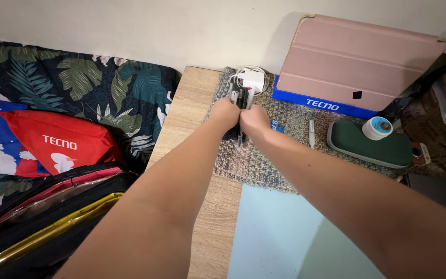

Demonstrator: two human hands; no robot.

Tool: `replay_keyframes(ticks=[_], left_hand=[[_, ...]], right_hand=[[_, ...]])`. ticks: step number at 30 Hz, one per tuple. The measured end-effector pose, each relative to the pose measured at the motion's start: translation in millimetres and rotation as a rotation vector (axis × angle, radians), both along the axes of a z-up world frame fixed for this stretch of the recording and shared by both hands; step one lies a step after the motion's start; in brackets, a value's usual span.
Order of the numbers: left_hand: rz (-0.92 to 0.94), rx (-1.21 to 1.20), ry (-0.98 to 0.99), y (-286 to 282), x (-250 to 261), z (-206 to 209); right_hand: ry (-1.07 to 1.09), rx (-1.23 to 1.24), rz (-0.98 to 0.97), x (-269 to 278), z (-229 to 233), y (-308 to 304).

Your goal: The person writes on a sheet of paper, then places the paper into a brown envelope and sets it aside. They then gather pens, scissors, and a utility knife into a blue pen holder, move markers, and zip a black bag closed before placing the pen holder on the table.

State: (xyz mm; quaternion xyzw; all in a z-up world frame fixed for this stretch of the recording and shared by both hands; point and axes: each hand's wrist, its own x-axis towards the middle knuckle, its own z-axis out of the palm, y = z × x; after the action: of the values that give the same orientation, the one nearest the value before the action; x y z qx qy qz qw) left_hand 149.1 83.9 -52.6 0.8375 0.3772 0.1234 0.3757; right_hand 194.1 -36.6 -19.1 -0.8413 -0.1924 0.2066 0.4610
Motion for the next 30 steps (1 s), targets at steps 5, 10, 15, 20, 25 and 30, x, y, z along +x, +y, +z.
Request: replay_keyframes(ticks=[5,10,15,20,25,30], left_hand=[[0.008,0.135,0.058,-2,-7,13],[0.155,0.025,0.04,-19,-28,51],[0.127,0.031,0.227,-38,-58,88],[0.101,0.094,0.174,-47,-60,95],[0.092,0.1,0.103,-43,-60,85],[0.04,0.239,-0.06,-50,-82,68]], right_hand=[[-0.131,-0.084,0.058,14,8,-7],[-0.369,-0.106,0.077,10,11,-21],[-0.416,-0.019,0.227,-1,20,-35],[-0.341,0.028,0.228,-20,34,-56],[-0.391,-0.333,-0.113,-25,57,-91],[-0.297,-0.662,-0.113,5,51,-118]])
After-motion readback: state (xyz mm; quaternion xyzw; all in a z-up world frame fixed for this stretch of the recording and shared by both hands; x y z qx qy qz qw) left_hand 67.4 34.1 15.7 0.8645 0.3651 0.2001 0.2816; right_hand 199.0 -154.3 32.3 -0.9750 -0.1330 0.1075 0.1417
